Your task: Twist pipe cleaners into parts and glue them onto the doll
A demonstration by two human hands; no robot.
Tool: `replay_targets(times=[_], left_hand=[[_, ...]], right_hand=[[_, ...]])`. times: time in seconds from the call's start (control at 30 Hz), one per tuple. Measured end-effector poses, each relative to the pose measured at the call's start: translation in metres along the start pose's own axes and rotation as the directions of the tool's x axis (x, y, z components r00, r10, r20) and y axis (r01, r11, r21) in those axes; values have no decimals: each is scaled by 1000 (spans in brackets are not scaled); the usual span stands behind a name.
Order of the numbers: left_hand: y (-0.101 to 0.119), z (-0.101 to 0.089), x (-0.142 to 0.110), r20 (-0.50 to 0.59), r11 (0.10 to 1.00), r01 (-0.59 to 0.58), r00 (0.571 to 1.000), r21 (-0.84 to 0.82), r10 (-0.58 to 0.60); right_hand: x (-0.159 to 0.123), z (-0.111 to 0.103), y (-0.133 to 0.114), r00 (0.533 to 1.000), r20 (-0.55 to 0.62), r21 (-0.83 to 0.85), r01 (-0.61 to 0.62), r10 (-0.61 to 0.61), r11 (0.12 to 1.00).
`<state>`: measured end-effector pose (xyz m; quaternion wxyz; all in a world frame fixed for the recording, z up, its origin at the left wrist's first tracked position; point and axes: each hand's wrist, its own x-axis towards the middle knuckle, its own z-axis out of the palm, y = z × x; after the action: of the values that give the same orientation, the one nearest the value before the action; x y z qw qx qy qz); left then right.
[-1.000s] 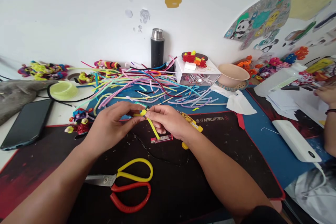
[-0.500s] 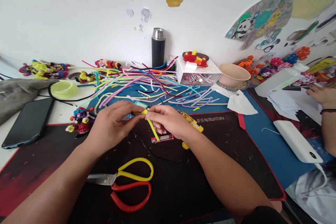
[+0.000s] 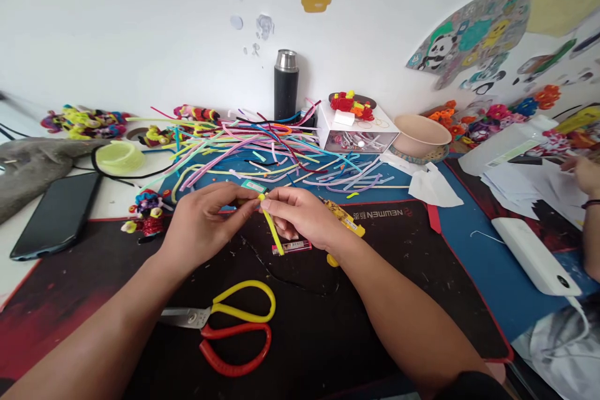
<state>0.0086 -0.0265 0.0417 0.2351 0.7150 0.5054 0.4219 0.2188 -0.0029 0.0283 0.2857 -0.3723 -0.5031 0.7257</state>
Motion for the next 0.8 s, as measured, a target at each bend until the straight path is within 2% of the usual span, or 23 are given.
replay_targets(times=[0.13,0.3,0.5,0.63,0.8], left_hand=[[1,1,-1,-17,998,-21,1000,53,22],[0,1,-1,-16,997,-7,1000,83,8],[-5,4,-1,-22,981,-37,999,193,42],[-10,3,-1,-1,930,-156,986,332,166],[-12,4,0,107,807,-340,937,483,332]], right_hand=[[0,0,1,999,17,-46,35,-35,998],[2,-1,6,991,0,-221,132,-135,966],[1,2,5,990,-31,-292,123,-138,948],[1,3,6,993,-39,-304,98,-115,948],[2,2,7,995,-34,-292,82,-96,953]])
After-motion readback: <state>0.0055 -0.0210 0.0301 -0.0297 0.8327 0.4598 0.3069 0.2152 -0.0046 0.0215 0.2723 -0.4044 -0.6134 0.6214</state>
